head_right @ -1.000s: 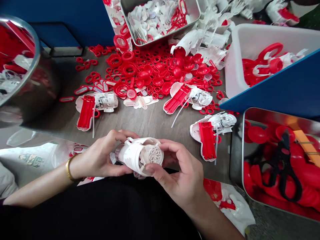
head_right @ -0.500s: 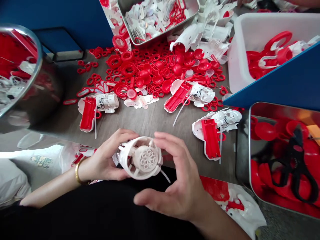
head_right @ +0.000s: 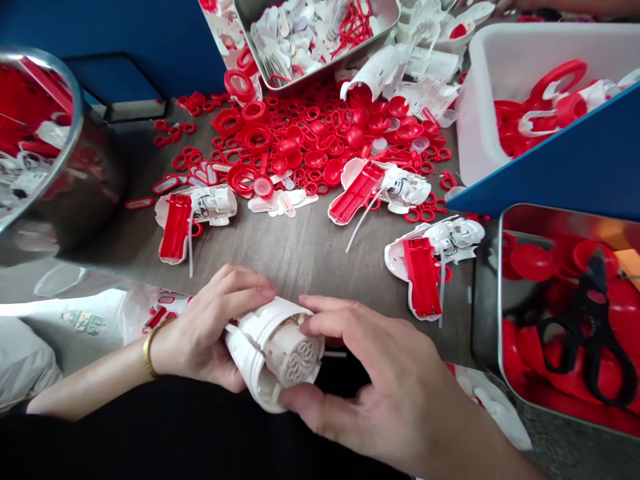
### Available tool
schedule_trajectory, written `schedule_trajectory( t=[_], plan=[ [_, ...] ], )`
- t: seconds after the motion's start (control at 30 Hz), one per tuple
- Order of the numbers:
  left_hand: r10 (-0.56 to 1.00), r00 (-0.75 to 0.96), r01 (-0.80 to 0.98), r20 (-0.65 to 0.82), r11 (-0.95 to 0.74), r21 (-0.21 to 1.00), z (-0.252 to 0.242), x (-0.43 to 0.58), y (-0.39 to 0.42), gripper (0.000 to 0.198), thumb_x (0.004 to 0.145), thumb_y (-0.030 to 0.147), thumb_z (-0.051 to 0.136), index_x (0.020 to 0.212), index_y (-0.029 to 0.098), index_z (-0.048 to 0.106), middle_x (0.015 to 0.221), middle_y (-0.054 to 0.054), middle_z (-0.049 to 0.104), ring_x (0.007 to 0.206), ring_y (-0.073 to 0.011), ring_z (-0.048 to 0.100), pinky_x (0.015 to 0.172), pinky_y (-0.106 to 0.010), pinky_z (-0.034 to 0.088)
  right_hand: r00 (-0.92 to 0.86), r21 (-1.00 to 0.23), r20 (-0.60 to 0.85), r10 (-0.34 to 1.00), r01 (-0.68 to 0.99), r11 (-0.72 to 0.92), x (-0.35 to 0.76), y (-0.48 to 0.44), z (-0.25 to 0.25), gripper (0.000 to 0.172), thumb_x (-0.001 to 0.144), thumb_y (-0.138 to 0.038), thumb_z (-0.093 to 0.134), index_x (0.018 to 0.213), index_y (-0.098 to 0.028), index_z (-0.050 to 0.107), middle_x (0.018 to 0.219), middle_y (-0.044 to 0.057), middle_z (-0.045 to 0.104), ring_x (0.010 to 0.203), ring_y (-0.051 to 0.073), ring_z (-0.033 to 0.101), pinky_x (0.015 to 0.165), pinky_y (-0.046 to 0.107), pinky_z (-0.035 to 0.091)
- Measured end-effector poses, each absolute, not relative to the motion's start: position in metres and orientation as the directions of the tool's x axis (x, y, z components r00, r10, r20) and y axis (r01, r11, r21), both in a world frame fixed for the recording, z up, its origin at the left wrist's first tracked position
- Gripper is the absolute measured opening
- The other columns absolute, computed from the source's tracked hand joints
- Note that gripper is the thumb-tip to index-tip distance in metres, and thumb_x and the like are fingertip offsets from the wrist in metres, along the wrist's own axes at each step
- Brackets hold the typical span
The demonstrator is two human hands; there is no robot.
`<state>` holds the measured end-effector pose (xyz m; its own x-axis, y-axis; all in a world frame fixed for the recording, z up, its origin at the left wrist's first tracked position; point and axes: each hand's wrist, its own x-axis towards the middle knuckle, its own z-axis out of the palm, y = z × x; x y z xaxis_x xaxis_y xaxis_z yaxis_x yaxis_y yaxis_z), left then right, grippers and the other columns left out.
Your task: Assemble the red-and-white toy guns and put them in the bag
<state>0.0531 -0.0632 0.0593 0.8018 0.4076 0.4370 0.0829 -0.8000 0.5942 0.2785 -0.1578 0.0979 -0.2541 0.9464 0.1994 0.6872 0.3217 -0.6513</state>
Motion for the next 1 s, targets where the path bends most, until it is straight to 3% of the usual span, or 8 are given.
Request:
schedule_trajectory(
  t=[0.13,0.27,0.6,0.87,1.0],
  plan=[
    [0.405,0.827,0.109,0.389,-0.795,0.597,0.064,0.05,-0.065,0.067,0.073,0.043,0.067,0.128,0.014,0.042,0.108,-0.014,0.059,0.094,-0.0233,0.061,0.075,-0.034,0.054,-0.233,-0.541,0.324,0.917,0.749,0.381,0.273,-0.162,0.097,0.034,0.079,-0.033,0.064,0.108,-0.018,0.054,0.11,0.013,0.072,0.083,0.02,0.073,0.07,0.025,0.062],
    [0.414,0.855,0.147,0.313,-0.772,0.619,0.064,0.048,-0.066,0.07,0.072,0.046,0.066,0.13,0.016,0.04,0.112,-0.013,0.058,0.095,-0.0232,0.061,0.074,-0.033,0.054,-0.215,-0.531,0.368,0.905,0.75,0.394,0.274,-0.165,0.095,0.032,0.083,-0.031,0.061,0.109,-0.016,0.052,0.112,0.017,0.07,0.084,0.02,0.073,0.062,0.022,0.061],
    [0.426,0.857,0.133,0.291,-0.727,0.674,0.062,0.05,-0.066,0.077,0.068,0.041,0.07,0.133,0.014,0.036,0.113,-0.014,0.056,0.103,-0.025,0.058,0.081,-0.036,0.055,-0.201,-0.604,0.339,0.919,0.702,0.376,0.276,-0.165,0.088,0.034,0.085,-0.033,0.062,0.112,-0.015,0.052,0.118,0.018,0.067,0.095,0.021,0.071,0.076,0.025,0.062],
    [0.393,0.877,0.108,0.275,-0.722,0.684,0.063,0.051,-0.063,0.077,0.071,0.042,0.07,0.134,0.014,0.035,0.115,-0.014,0.055,0.105,-0.024,0.057,0.083,-0.035,0.055,-0.158,-0.694,0.274,0.949,0.65,0.309,0.274,-0.17,0.085,0.036,0.086,-0.034,0.061,0.117,-0.018,0.051,0.126,0.016,0.063,0.101,0.022,0.069,0.077,0.027,0.062],
    [0.439,0.885,0.196,0.153,-0.652,0.733,0.063,0.051,-0.066,0.082,0.069,0.043,0.073,0.135,0.014,0.034,0.117,-0.014,0.053,0.105,-0.023,0.057,0.084,-0.033,0.055,-0.148,-0.679,0.244,0.958,0.68,0.277,0.277,-0.171,0.082,0.034,0.082,-0.034,0.066,0.111,-0.02,0.055,0.125,0.013,0.063,0.103,0.022,0.067,0.083,0.03,0.06]
  ],
)
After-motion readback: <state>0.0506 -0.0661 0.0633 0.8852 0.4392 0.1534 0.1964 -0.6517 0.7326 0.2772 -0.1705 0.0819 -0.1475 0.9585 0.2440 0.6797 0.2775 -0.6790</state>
